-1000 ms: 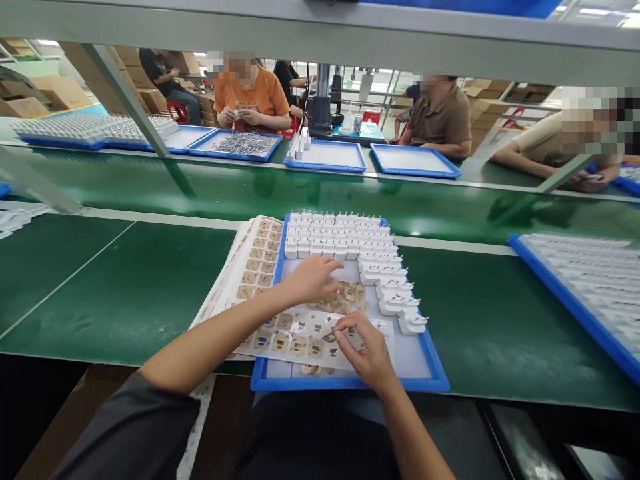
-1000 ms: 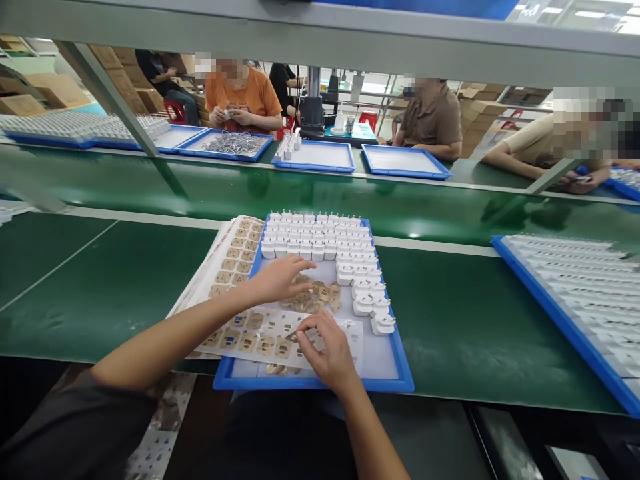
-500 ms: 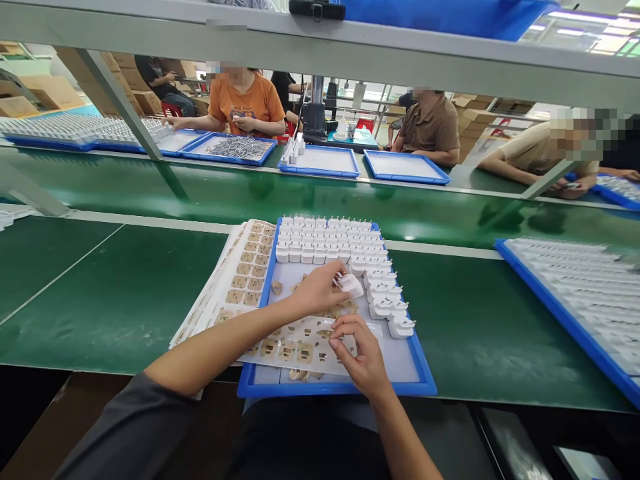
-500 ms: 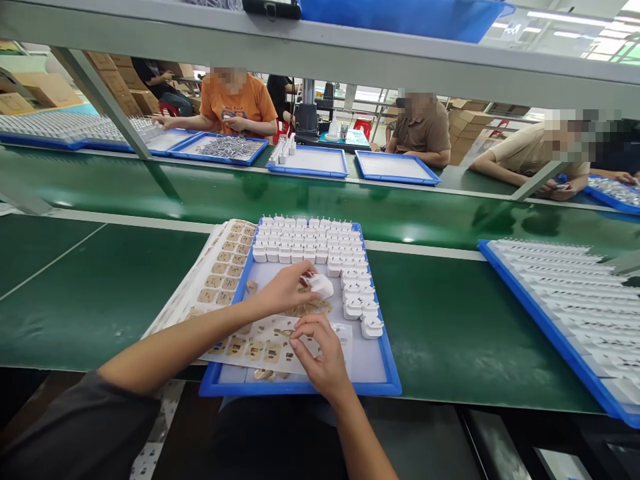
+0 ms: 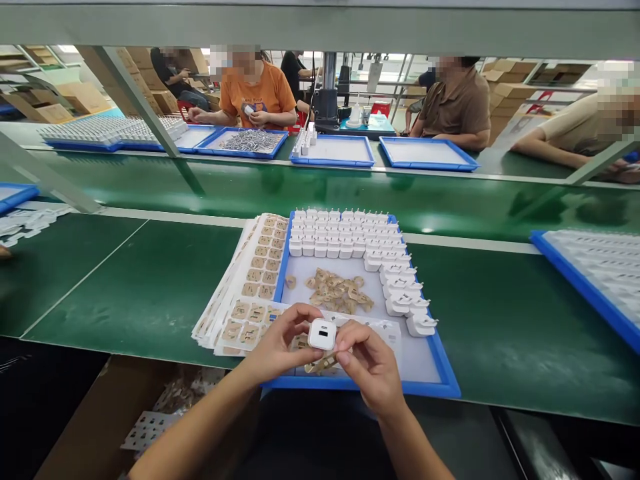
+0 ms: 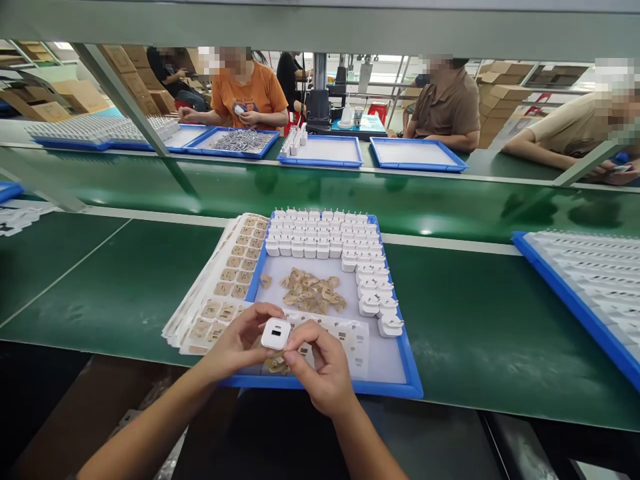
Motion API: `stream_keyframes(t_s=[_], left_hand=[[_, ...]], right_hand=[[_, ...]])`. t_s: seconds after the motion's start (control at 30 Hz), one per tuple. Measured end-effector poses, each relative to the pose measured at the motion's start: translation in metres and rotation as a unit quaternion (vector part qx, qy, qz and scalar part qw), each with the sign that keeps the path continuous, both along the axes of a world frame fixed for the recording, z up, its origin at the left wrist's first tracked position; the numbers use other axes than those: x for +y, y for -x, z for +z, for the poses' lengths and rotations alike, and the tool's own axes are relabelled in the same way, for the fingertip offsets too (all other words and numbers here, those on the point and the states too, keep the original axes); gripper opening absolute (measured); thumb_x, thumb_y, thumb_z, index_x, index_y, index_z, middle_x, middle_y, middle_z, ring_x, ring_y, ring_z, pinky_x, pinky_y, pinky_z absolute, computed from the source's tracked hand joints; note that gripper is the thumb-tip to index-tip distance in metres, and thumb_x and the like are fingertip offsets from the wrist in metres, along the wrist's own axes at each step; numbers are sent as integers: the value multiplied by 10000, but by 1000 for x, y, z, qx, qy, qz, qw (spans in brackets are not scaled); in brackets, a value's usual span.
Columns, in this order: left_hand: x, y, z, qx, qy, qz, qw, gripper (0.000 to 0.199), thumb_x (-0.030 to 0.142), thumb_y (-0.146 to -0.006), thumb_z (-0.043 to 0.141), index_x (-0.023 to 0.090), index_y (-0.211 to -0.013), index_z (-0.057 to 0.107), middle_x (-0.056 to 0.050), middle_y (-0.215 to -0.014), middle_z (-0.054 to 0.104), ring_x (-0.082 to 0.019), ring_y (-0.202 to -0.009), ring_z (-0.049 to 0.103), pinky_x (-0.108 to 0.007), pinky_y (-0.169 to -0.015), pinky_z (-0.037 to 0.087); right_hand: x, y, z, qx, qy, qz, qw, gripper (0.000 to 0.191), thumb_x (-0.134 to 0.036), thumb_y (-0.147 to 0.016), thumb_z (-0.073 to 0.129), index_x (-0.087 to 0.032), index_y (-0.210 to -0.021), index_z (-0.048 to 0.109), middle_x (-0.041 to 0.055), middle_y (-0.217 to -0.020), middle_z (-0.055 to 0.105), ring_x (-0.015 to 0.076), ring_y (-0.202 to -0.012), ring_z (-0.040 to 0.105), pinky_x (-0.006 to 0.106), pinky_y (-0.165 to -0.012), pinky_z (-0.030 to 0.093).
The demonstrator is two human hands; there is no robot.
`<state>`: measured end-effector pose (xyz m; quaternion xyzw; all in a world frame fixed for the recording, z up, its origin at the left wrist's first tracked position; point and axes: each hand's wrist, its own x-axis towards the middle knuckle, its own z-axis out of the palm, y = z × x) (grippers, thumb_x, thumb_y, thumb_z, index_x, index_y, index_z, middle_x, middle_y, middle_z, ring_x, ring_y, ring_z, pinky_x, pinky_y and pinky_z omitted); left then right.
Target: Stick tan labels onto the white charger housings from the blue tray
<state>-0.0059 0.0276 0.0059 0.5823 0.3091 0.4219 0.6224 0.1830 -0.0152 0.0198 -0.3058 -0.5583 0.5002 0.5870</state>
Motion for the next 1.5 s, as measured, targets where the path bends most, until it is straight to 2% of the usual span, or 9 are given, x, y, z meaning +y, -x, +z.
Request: stream_keyframes(t_s=[0.13,0.2,0.27,0.33,0.43,0.57,0.77,1.27,1.5], left_hand=[[-11,-7,-3,133,-168,131,968,403,176,-822,752,272,-1187,612,-73,-1140,598,-216,-1079,608,-323,-865,575],[-15,-9,-5,149,-200,136,959,435,177,-851,713,266,-1252,572,-119,-1249,579,-251,-1169,595,-352,-878,597],[-18,-8,-8,131,-189,103,968,429,186,-895,657,259,-1298,527,-158,-1373,548,-281,-1263,576,-382,-908,608],[-19,-8,-12,114,-170,90,975,391,197,-927,620,259,-1301,522,-157,-1373,581,-275,-1262,601,-387,-920,613],[-20,-7,-18,124,-183,141,965,406,218,-908,669,270,-1296,563,-116,-1245,665,-239,-1138,669,-368,-892,623],[-19,-8,-19,171,-264,201,928,411,225,-857,741,260,-1253,639,-96,-1156,698,-240,-1086,672,-388,-917,593],[-18,-9,-12,165,-314,224,908,409,204,-824,778,250,-1209,648,-78,-1076,712,-222,-1015,679,-353,-878,580],[-17,-10,-12,181,-332,226,898,367,201,-858,734,243,-1203,619,-86,-1069,699,-223,-1004,677,-367,-860,585],[-17,-10,-12,177,-334,227,898,365,205,-862,734,238,-1205,614,-84,-1073,696,-216,-1010,674,-358,-867,581]], right_hand=[[0,3,-3,-6,38,-17,999,35,-227,-924,665,-248,-900,679,14,-825,648,158,-789,616,268,-730,503],[1,3,-6,-3,52,-49,997,23,-246,-916,678,-241,-894,684,15,-823,650,159,-788,624,263,-728,513],[3,3,-8,2,68,-79,995,34,-265,-908,691,-237,-889,686,16,-825,651,159,-781,627,261,-716,519],[3,2,-9,3,85,-89,992,51,-280,-900,702,-236,-880,686,14,-819,651,159,-767,626,264,-703,521],[3,2,-10,-5,101,-95,990,72,-295,-890,715,-234,-864,689,15,-816,650,164,-773,616,274,-711,516],[5,6,-8,11,130,-138,982,69,-306,-894,718,-246,-878,687,5,-842,649,157,-810,606,265,-741,497],[10,14,-6,18,169,-145,975,106,-334,-871,742,-242,-862,691,5,-871,681,161,-844,626,274,-789,501],[9,18,-4,-5,168,-147,975,119,-342,-876,724,-235,-863,676,17,-835,672,171,-792,624,290,-729,525],[6,19,-4,-25,159,-166,973,81,-307,-883,724,-237,-881,683,17,-892,679,174,-867,646,294,-794,542]])
